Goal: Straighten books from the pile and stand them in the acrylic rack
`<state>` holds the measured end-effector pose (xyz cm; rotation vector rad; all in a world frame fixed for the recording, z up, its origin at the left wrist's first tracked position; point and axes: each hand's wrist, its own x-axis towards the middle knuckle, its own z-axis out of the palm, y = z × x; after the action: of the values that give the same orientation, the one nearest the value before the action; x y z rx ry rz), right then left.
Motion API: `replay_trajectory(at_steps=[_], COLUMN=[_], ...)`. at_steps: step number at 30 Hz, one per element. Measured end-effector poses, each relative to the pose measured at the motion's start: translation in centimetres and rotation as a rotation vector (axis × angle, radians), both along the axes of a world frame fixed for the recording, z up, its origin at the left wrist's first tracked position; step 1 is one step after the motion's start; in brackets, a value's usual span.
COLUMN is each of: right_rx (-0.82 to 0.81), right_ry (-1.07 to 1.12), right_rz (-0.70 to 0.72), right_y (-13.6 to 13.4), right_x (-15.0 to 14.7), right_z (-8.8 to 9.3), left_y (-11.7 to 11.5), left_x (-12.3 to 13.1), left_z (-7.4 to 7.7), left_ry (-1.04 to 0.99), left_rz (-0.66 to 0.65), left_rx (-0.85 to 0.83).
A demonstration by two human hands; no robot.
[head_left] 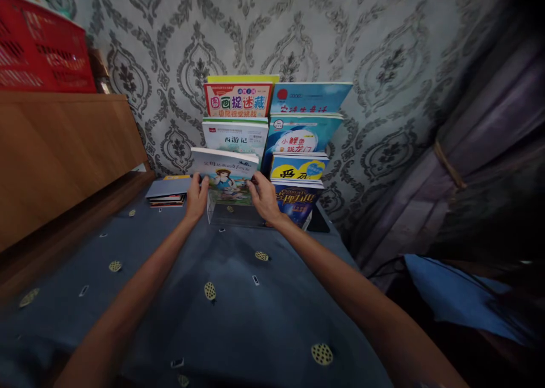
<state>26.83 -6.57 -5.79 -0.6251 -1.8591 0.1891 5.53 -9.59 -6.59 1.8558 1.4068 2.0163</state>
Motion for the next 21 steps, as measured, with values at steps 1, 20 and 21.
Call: replay_trajectory(at_steps=[1,20,21], right_rx=[0.003,-0.020,-0.023], right_ry=[0.002,0.032,0.035], right_rz=[0.004,-0.010,-0.013], right_y=[-0.1,0.7,0.7], right_x=[0.0,0.3,0.3], right_z=[0.0,0.1,0.1], left_y=[0.0,1.1,1.2], left_x=[0.0,0.1,0.1], left_z=[-0.3,-1.0,-1.1], left_ry=[-0.007,0.013,0.024], left_rz=[-0.001,-0.036,-0.033], left_rx=[0.002,-0.023,-0.027])
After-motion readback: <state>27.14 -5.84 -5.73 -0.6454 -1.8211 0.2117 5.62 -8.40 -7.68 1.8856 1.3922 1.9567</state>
